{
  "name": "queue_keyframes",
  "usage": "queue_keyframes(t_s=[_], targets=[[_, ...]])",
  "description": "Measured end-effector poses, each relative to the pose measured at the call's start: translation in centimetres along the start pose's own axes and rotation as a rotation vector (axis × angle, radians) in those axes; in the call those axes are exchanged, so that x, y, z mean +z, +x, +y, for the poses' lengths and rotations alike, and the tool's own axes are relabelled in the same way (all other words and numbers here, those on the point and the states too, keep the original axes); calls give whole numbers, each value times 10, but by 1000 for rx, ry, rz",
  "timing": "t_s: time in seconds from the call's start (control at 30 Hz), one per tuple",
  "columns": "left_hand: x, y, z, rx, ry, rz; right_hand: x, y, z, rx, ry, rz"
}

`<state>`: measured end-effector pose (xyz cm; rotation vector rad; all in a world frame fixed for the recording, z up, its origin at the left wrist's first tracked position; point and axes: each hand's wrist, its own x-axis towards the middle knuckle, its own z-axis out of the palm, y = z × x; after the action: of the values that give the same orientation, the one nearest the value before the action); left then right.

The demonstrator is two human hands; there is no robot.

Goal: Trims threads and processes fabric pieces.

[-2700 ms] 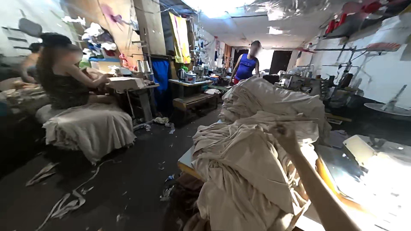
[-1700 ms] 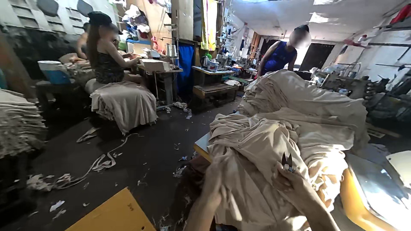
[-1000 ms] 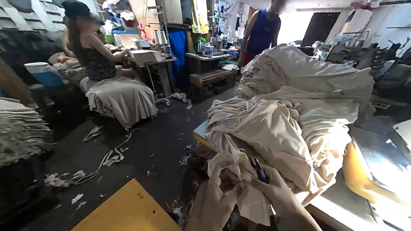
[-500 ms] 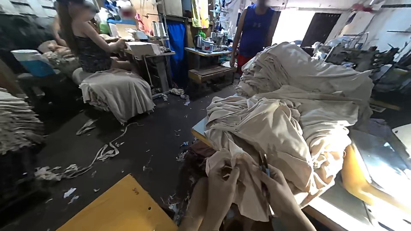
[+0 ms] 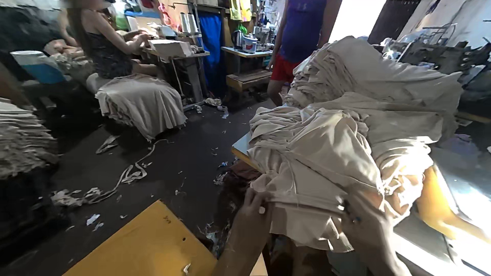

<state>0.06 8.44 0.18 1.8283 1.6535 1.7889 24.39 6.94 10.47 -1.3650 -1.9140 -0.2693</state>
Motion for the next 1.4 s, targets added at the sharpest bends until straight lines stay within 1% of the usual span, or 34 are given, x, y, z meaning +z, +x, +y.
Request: queue_keyframes(t_s=[0.03, 0.1, 0.17, 0.2, 0.23, 0.27, 0.3, 0.37, 0.43, 0.5, 0.53, 0.57, 0.63, 0.7, 0.77, 0.8, 0.9, 0.97, 1.03, 1.1, 1.2, 1.27, 1.4], targets=[[6, -10, -8, -24, 8, -73, 3, -8, 4, -29, -61, -117], [11, -19, -12, -105, -20, -249, 4, -9, 10, -4, -101, -296], [3, -19, -6, -188, -18, -418, -11, 3, 17, 88, -1, -523], [-3, -18, -3, -204, -9, -455, -18, 10, 22, 122, 71, -621], [-9, -15, -1, -191, 0, -424, -25, 17, 28, 144, 156, -678], [-15, -9, 5, -172, 31, -358, -30, 24, 31, 155, 244, -676], [-23, 0, 13, -158, 29, -289, -34, 30, 29, 169, 332, -634], [-33, 19, 33, -147, -65, -190, -37, 40, 13, 179, 503, -516], [-30, 32, 49, -184, -200, -222, -31, 49, -9, 190, 747, -506], [-14, 37, 55, -230, -336, -328, -12, 53, -22, 226, 1053, -586], [-5, 38, 56, -264, -355, -383, 0, 54, -25, 272, 1179, -625], [3, 37, 58, -301, -347, -428, 12, 55, -25, 327, 1238, -640], [11, 31, 59, -338, -282, -469, 30, 56, -18, 429, 1209, -614], [11, 20, 59, -307, -209, -457, 35, 53, -11, 518, 1190, -582], [7, 10, 56, -247, -204, -429, 36, 51, -6, 516, 1201, -569], [4, 6, 54, -227, -232, -416, 36, 50, -5, 497, 1207, -562], [-4, 3, 48, -247, -377, -387, 39, 47, -1, 390, 1137, -543], [-5, 5, 44, -230, -350, -356, 40, 43, 3, 280, 1026, -540], [-4, 9, 44, -222, -300, -370, 38, 39, 4, 189, 935, -535], [-3, 13, 45, -240, -322, -377, 36, 36, 5, 119, 853, -524], [-6, 17, 48, -305, -460, -316, 35, 30, 9, -33, 571, -470], [-9, 18, 48, -303, -504, -293, 36, 25, 7, -74, 420, -472], [-10, 17, 48, -295, -485, -301, 39, 26, -6, -92, 305, -464]])
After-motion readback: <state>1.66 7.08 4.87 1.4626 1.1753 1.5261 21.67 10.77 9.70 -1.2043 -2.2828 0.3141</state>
